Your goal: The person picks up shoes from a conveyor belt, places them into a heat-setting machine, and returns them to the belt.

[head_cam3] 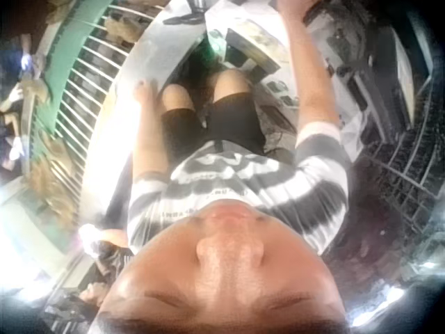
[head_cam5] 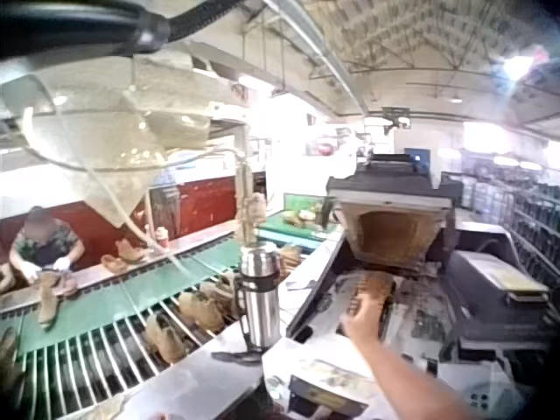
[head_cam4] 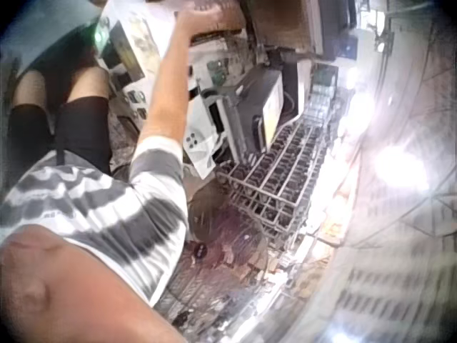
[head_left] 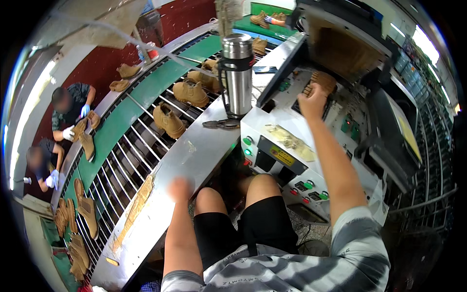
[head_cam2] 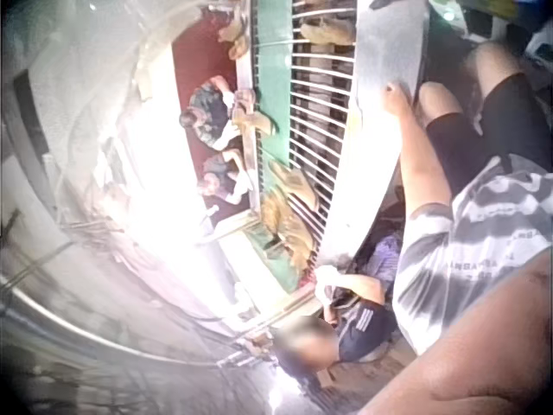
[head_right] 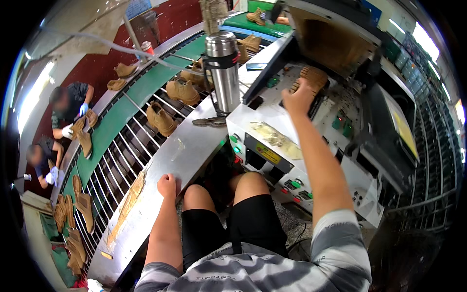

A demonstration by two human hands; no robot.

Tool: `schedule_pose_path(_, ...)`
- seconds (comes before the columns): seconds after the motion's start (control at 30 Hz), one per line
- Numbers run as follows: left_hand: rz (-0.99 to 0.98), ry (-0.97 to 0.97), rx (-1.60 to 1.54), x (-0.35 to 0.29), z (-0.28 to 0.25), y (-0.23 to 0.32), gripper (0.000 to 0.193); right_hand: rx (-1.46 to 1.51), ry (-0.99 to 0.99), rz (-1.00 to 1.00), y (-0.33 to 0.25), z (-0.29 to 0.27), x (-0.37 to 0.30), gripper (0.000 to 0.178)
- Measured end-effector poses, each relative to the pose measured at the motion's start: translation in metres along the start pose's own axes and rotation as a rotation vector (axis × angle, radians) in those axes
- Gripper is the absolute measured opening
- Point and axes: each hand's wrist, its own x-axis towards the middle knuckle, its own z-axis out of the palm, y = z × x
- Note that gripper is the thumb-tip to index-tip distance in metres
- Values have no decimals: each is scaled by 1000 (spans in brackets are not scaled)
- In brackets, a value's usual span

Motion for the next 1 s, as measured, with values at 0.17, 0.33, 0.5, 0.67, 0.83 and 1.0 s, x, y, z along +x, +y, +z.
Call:
schedule_pose_path(0.17, -219, -68, 35, 5, 14, -6, 35, -488, -334, 527, 23, 17, 74, 108)
schedule_pose_path(0.33, -428, -28, -63, 11, 0, 8, 33, -203, -775, 662, 11, 1, 101, 105)
schedule_pose_path(0.5, -422, -76, -94, 17, -5, 11, 34, -358, -313, 442, 45, -21, 134, 103)
schedule_pose_path(0.67, -366, -2, -88, 11, 0, -5, 33, -110, -129, 102, 40, -58, 31, 107)
schedule_pose_path(0.83, -283, 14, -174, 7, 13, -8, 31, 141, 164, 58, 55, -75, -89, 95)
schedule_pose_path(1.0, -354, -107, -790, -19, 28, 45, 79, 523, 105, 21, 16, -61, -111, 64)
